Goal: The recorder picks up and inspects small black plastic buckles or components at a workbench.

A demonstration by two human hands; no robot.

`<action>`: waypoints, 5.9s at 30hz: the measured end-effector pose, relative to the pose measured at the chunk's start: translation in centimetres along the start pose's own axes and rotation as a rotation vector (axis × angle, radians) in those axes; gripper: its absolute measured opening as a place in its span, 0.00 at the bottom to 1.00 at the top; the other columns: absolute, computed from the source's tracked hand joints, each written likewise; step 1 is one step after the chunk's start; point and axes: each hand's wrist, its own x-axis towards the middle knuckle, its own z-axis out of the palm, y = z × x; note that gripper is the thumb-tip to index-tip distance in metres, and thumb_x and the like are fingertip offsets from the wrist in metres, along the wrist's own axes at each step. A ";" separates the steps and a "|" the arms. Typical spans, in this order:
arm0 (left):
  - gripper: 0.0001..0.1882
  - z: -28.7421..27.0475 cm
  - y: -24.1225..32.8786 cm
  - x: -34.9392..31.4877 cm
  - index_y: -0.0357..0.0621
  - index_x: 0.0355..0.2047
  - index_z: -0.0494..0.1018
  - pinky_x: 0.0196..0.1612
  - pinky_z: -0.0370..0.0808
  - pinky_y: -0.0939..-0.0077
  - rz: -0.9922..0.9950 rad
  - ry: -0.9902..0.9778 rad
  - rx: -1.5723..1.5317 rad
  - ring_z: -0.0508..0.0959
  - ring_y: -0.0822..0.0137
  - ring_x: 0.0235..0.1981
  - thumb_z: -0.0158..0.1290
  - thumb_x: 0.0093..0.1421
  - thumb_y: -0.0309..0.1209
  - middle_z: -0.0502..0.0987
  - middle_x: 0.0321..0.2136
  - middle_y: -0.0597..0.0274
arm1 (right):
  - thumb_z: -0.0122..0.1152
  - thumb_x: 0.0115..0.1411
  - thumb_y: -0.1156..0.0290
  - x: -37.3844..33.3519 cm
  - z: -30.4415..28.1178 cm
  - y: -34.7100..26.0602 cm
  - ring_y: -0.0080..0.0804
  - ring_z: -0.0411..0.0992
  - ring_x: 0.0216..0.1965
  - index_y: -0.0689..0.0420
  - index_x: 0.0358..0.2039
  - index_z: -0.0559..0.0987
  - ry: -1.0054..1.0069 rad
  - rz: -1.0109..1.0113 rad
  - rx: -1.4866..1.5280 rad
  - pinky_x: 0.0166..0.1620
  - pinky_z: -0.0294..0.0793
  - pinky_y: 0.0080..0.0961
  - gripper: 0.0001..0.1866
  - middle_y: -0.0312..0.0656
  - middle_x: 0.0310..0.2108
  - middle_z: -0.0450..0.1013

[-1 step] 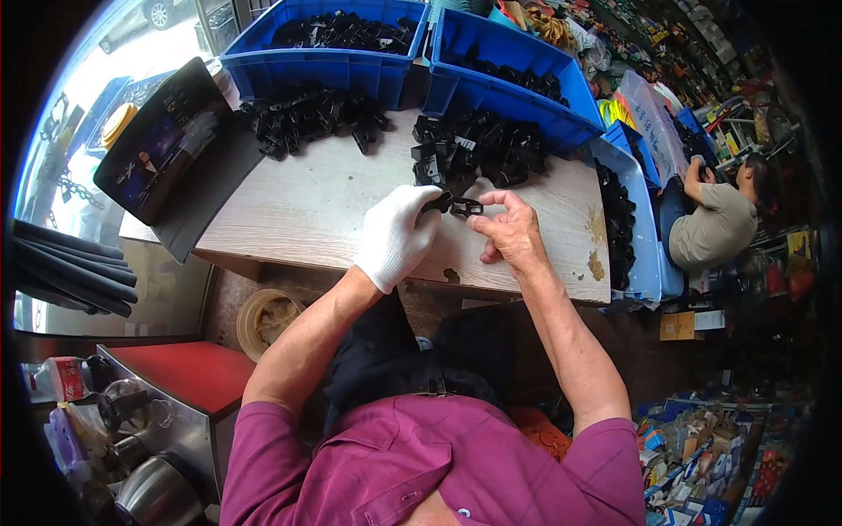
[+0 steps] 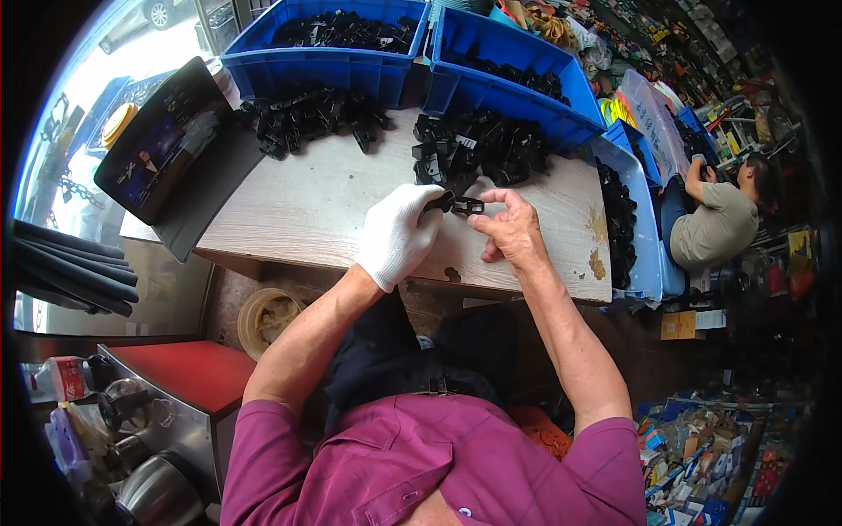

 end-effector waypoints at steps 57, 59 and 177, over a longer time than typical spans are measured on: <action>0.16 2.3 -1.0 2.8 0.47 0.45 0.81 0.45 0.79 0.61 0.493 -0.280 0.244 0.80 0.52 0.43 0.58 0.55 0.25 0.79 0.42 0.58 | 0.63 0.59 0.80 0.8 -0.4 0.7 0.18 0.62 0.11 0.62 0.51 0.80 -0.102 -0.014 -0.104 0.15 0.64 0.21 0.18 0.29 0.15 0.66; 0.16 2.0 -0.7 2.9 0.46 0.45 0.80 0.45 0.79 0.61 0.494 -0.319 0.316 0.79 0.52 0.43 0.58 0.55 0.25 0.79 0.42 0.58 | 0.63 0.59 0.80 0.7 -0.4 0.4 0.18 0.63 0.11 0.62 0.51 0.80 -0.094 0.008 -0.123 0.15 0.65 0.21 0.18 0.29 0.15 0.67; 0.13 7.4 1.6 2.3 0.49 0.42 0.81 0.40 0.79 0.62 0.478 -0.259 0.221 0.79 0.54 0.37 0.56 0.57 0.28 0.80 0.34 0.60 | 0.64 0.53 0.78 -0.3 -6.1 1.2 0.15 0.60 0.16 0.57 0.44 0.83 -0.073 0.065 -0.280 0.19 0.70 0.21 0.15 0.25 0.15 0.63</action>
